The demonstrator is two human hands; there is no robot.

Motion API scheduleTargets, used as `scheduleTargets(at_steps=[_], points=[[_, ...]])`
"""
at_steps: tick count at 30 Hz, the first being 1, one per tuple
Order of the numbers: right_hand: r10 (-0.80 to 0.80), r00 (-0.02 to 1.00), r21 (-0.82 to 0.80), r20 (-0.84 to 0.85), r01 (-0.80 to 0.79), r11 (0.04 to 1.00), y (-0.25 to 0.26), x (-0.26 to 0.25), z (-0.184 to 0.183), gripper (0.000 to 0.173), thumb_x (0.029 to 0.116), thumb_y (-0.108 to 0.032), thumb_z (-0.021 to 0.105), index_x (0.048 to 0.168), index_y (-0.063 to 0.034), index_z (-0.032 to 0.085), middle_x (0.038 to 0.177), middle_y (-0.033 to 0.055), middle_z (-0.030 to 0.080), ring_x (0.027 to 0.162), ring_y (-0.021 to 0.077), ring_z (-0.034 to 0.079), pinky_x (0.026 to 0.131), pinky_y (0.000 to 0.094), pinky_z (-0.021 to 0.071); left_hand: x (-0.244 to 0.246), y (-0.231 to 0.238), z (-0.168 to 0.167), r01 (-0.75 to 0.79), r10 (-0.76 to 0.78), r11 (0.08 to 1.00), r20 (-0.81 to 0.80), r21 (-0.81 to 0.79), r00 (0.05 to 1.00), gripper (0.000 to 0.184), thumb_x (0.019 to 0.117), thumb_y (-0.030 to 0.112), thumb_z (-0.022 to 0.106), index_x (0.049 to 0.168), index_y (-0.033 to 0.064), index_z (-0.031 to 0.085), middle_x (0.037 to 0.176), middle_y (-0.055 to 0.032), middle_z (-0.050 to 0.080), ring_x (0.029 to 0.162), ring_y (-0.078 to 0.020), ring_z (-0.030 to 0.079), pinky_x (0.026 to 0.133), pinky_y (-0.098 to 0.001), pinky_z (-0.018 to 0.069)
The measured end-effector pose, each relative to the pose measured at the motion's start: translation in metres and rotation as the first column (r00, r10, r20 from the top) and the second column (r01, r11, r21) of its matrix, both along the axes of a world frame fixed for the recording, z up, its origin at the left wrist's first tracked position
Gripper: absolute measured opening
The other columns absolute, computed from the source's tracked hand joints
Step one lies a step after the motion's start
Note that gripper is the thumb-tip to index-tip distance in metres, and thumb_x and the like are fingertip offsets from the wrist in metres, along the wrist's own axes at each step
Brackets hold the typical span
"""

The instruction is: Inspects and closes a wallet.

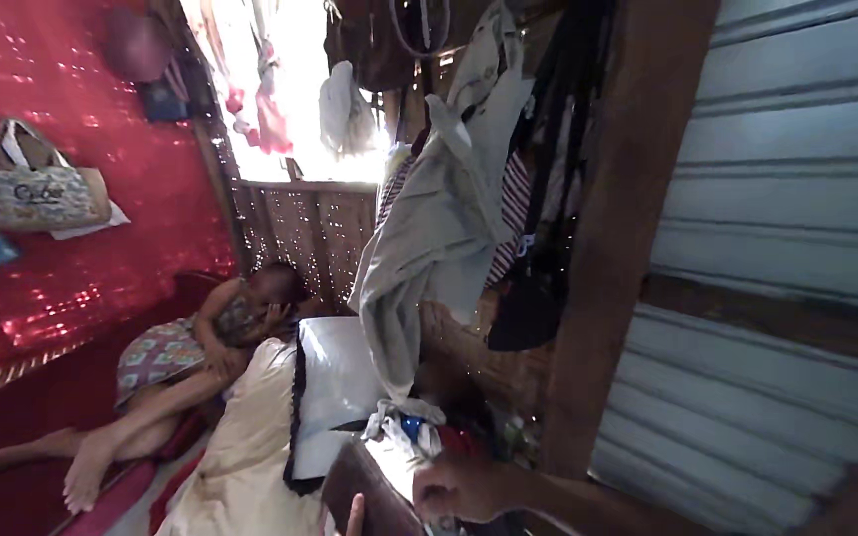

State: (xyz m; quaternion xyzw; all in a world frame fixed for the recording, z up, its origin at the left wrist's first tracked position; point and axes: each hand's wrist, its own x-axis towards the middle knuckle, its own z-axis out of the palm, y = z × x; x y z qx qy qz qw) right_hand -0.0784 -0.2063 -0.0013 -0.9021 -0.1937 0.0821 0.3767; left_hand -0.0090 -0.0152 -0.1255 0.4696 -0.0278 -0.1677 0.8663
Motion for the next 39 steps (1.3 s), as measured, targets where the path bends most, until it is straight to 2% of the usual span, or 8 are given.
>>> scheduleTargets(at_steps=[7,11,17,24,32,34,36,39], points=[[0.105,0.983,-0.065,0.151,-0.096,0.993,0.002,-0.003,0.017,0.017,0.0995,-0.002,0.06,0.102,0.0102,0.071,0.093,0.0238,0.071,0.088,0.0331,0.07,0.085,0.0497,0.0547,0.007,0.011,0.045,0.095,-0.127,0.983,0.205,0.155,0.97,0.039,0.1,0.006,0.053,0.137,-0.0008,0.041,0.096,-0.0002,0.072,0.083,-0.0055,0.072,0.079,-0.0284,0.0624],[-0.026,0.947,-0.155,0.32,0.079,0.985,0.006,-0.014,0.039,0.021,0.1029,-0.006,0.056,0.109,0.0083,0.07,0.106,0.026,0.07,0.103,0.0394,0.069,0.094,0.0549,0.0532,0.012,0.008,0.082,0.158,-0.202,0.972,0.278,0.171,0.939,0.053,0.0931,0.009,0.061,0.14,-0.001,0.04,0.102,-0.0019,0.071,0.086,-0.0069,0.072,0.079,-0.0287,0.0623],[-0.208,0.903,-0.06,0.375,0.248,0.967,-0.02,-0.009,0.09,0.023,0.1047,-0.011,0.054,0.109,0.0064,0.07,0.1,0.0171,0.071,0.088,0.0201,0.068,0.083,0.0382,0.0567,0.005,0.002,0.116,0.32,-0.366,0.93,0.358,0.182,0.859,0.054,0.0856,0.011,0.068,0.134,0.0032,0.045,0.098,0.0062,0.073,0.085,-0.0031,0.072,0.077,-0.0243,0.0622],[-0.158,0.921,0.155,0.355,0.109,0.982,-0.058,-0.006,0.095,0.013,0.0984,-0.004,0.058,0.095,0.0045,0.067,0.079,-0.0002,0.064,0.069,-0.0021,0.058,0.068,0.015,0.0516,0.015,0.0,0.109,0.441,-0.518,0.855,0.409,0.273,0.752,0.077,0.0784,0.024,0.08,0.141,0.0028,0.042,0.107,0.0077,0.073,0.092,-0.0034,0.071,0.084,-0.0254,0.0614],[-0.49,0.798,0.617,0.351,0.197,0.762,-0.064,-0.023,0.114,0.017,0.0989,-0.004,0.05,0.098,-0.0138,0.064,0.082,-0.011,0.067,0.069,-0.0003,0.065,0.067,0.0205,0.0593,0.017,-0.048,0.169,0.54,-0.542,0.824,0.509,0.169,0.668,0.062,0.0818,0.029,0.082,0.129,0.0077,0.049,0.1,0.0106,0.074,0.088,-0.0013,0.071,0.081,-0.0235,0.0609],[-0.545,0.777,0.71,0.314,0.189,0.678,-0.073,-0.032,0.128,0.015,0.1019,-0.018,0.053,0.114,-0.0167,0.061,0.096,-0.0104,0.068,0.078,0.0012,0.067,0.069,0.0223,0.0602,0.012,-0.066,0.21,0.445,-0.531,0.845,0.551,0.296,0.644,0.063,0.0857,0.023,0.075,0.136,0.0006,0.044,0.103,0.0081,0.07,0.09,0.0013,0.069,0.083,-0.0209,0.0597],[-0.499,0.827,0.696,0.259,0.198,0.69,-0.087,-0.043,0.145,0.051,0.0948,-0.044,0.068,0.136,-0.0192,0.051,0.107,-0.0127,0.067,0.092,0.0006,0.068,0.076,0.0216,0.0607,0.01,-0.089,0.249,0.326,-0.519,0.855,0.642,0.404,0.565,0.061,0.0889,0.021,0.074,0.138,-0.0024,0.047,0.106,0.0036,0.07,0.092,0.0022,0.068,0.085,-0.0198,0.0587],[-0.611,0.723,0.644,0.323,0.306,0.702,-0.098,-0.059,0.188,0.035,0.0904,-0.035,0.077,0.117,-0.0185,0.061,0.092,-0.0167,0.071,0.083,-0.0049,0.068,0.075,0.0159,0.0588,0.009,-0.13,0.303,0.176,-0.442,0.896,0.855,0.407,0.273,0.059,0.0907,0.02,0.076,0.139,0.0002,0.048,0.108,0.0,0.071,0.093,0.0019,0.068,0.085,-0.0197,0.0584]])
